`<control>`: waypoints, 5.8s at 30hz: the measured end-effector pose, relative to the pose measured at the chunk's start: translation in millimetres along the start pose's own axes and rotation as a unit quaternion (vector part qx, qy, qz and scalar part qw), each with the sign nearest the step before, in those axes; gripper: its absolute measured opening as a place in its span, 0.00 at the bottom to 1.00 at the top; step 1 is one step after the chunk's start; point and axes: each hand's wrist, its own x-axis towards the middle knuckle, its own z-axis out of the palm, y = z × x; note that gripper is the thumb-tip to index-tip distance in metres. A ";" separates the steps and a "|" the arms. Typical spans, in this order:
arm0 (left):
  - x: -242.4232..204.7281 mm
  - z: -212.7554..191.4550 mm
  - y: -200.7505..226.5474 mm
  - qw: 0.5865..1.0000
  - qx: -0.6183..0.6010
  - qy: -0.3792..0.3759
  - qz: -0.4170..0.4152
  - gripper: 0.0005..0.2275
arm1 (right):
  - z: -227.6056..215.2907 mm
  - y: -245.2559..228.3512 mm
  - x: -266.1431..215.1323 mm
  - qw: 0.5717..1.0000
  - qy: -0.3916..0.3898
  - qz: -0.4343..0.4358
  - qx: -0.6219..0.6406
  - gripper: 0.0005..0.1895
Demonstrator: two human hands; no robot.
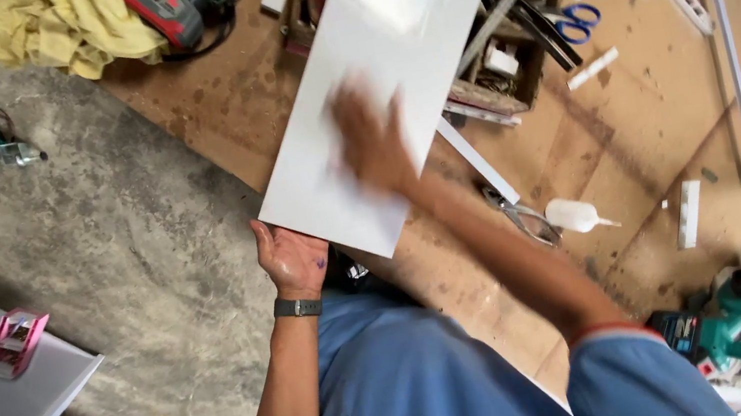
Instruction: Cleaning and wiping a white furniture panel on a workshop workbench using a cloth and cleaning liquid.
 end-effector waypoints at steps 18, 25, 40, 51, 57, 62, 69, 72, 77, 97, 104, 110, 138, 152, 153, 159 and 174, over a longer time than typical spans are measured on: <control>-1.8 17.6 9.5 0.994 0.076 0.067 0.039 0.31 | -7.6 -4.1 -24.0 0.992 -0.081 -0.028 0.088 0.32; 11.1 33.1 36.7 0.976 0.198 0.076 0.037 0.32 | -33.6 79.9 16.9 0.989 0.060 0.135 0.012 0.34; 21.3 9.3 19.1 0.986 0.128 0.080 0.074 0.26 | 7.0 59.0 17.3 0.938 0.267 0.041 0.216 0.12; 13.2 0.9 19.0 0.984 0.125 0.109 0.061 0.25 | -11.8 55.2 37.7 0.930 0.275 0.105 0.221 0.07; 22.2 11.2 18.3 0.988 0.113 0.089 0.065 0.26 | -20.1 50.1 32.1 0.930 0.248 0.104 0.249 0.09; 20.4 7.4 20.0 0.989 0.131 0.049 0.045 0.25 | -25.5 57.3 42.5 0.927 0.262 0.125 0.239 0.05; 16.0 5.8 18.4 0.989 0.112 0.082 0.042 0.25 | -23.9 53.5 37.7 0.925 0.244 0.129 0.262 0.07; 21.7 10.3 16.7 0.991 0.105 0.075 0.048 0.24 | -15.8 44.7 27.2 0.925 0.254 0.120 0.256 0.06; 15.2 11.6 18.1 0.984 0.141 0.102 0.033 0.25 | -4.6 85.2 51.2 0.927 0.321 0.054 0.186 0.05; 18.1 -13.1 23.5 0.996 0.050 0.069 0.029 0.31 | 40.0 -96.1 -36.8 0.940 0.116 -0.148 0.283 0.20; 8.0 7.3 31.8 0.999 0.033 0.025 0.013 0.36 | 63.6 -53.1 13.6 0.957 0.124 -0.070 0.254 0.22; 16.4 22.4 34.8 0.994 0.090 0.058 0.024 0.39 | 30.6 -67.8 -29.3 0.926 0.173 -0.192 0.276 0.18; 21.5 19.8 37.7 0.947 0.255 0.190 0.032 0.28 | -27.0 68.1 111.1 0.972 0.139 -0.049 0.184 0.32; 19.9 -67.3 31.5 0.965 0.176 0.189 0.044 0.32 | -34.2 118.6 200.0 0.967 0.199 0.073 0.145 0.28; 21.7 -83.7 32.0 0.972 0.161 0.168 0.032 0.34 | -48.1 112.3 194.1 0.974 0.110 0.110 0.166 0.28; 22.9 -87.0 43.2 0.968 0.163 0.188 -0.021 0.44 | -72.0 238.5 288.5 0.977 0.093 0.191 0.007 0.31; 20.0 -141.9 57.3 0.979 0.128 0.087 -0.136 0.44 | -47.5 245.6 173.0 0.907 0.189 0.370 0.069 0.36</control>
